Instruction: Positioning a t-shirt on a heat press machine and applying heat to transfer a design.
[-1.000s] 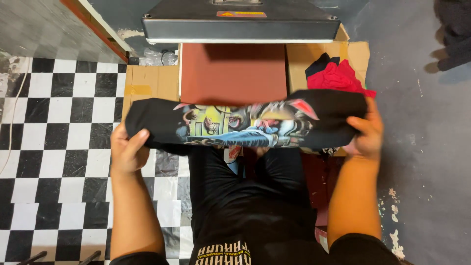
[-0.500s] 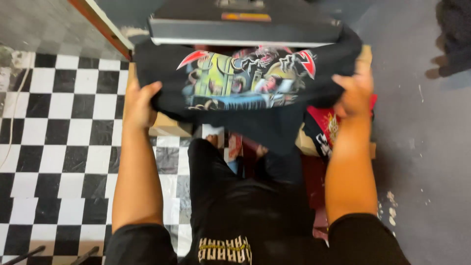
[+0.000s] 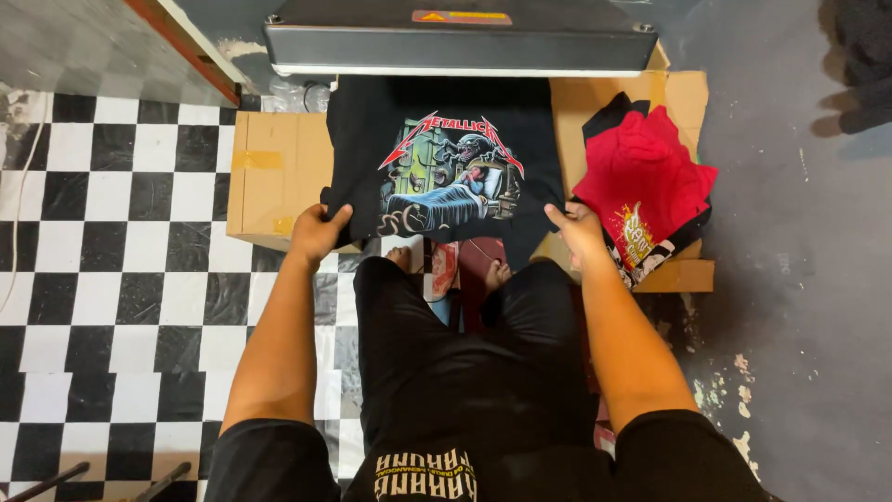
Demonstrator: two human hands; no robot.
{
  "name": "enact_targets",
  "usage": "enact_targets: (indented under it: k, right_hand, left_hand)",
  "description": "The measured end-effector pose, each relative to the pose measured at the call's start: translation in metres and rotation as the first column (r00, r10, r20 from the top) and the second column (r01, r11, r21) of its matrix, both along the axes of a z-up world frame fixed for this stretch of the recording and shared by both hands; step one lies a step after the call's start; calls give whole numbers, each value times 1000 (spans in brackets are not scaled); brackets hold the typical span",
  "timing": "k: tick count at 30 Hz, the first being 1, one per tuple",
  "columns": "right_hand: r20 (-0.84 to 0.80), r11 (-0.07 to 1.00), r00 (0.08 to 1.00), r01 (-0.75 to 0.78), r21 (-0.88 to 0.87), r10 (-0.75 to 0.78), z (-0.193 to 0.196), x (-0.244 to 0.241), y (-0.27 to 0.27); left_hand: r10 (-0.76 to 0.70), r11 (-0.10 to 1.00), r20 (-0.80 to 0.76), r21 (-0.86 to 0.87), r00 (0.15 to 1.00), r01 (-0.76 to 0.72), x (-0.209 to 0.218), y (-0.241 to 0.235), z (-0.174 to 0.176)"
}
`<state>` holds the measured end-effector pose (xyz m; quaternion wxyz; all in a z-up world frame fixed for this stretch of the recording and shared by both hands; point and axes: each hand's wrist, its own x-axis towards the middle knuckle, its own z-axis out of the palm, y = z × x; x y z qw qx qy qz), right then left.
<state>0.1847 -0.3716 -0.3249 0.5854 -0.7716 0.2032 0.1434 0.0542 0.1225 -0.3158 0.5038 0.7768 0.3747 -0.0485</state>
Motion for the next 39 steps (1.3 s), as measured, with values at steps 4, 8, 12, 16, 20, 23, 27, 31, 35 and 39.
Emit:
enact_targets:
  k: [4, 8, 12, 16, 20, 23, 27, 31, 35, 39]
  right_hand:
    - [161, 1000, 987, -8, -26, 12, -5, 7, 15]
    - [146, 988, 989, -6, -156, 29, -25, 21, 23]
    - [114, 920, 991, -15, -391, 65, -7, 17, 38]
    - [109, 914, 991, -26, -406, 76, -1, 11, 40]
    - [105, 950, 994, -3, -313, 37, 12, 10, 47]
    - [70, 916, 995, -37, -399, 71, 25, 0, 51]
    - [53, 904, 994, -66, -422, 97, 12, 6, 42]
    - [26, 934, 998, -37, -357, 49, 36, -18, 48]
    - [24, 957, 994, -93, -273, 103, 43, -51, 30]
    - [-12, 959, 992, -122, -257, 123, 87, -105, 21]
  left_hand:
    - [-53, 964, 47, 263, 997, 38, 1, -5, 13]
    - [-65, 971, 58, 234, 996, 49, 17, -8, -6]
    - [-57, 965, -25, 255, 998, 62, 20, -18, 10]
    - [-51, 956, -66, 284, 997, 68, 11, -13, -4]
    - [-35, 956, -30, 289, 999, 43, 17, -26, -5]
    - [-36, 920, -54, 387, 998, 54, 14, -41, 10]
    - [-17, 939, -39, 342, 999, 29, 13, -28, -1]
    - [23, 959, -57, 284, 998, -5, -1, -18, -14]
    - [-6, 975, -94, 222, 996, 27, -47, -31, 13]
    - [-7, 986, -189, 162, 982, 38, -104, -48, 29]
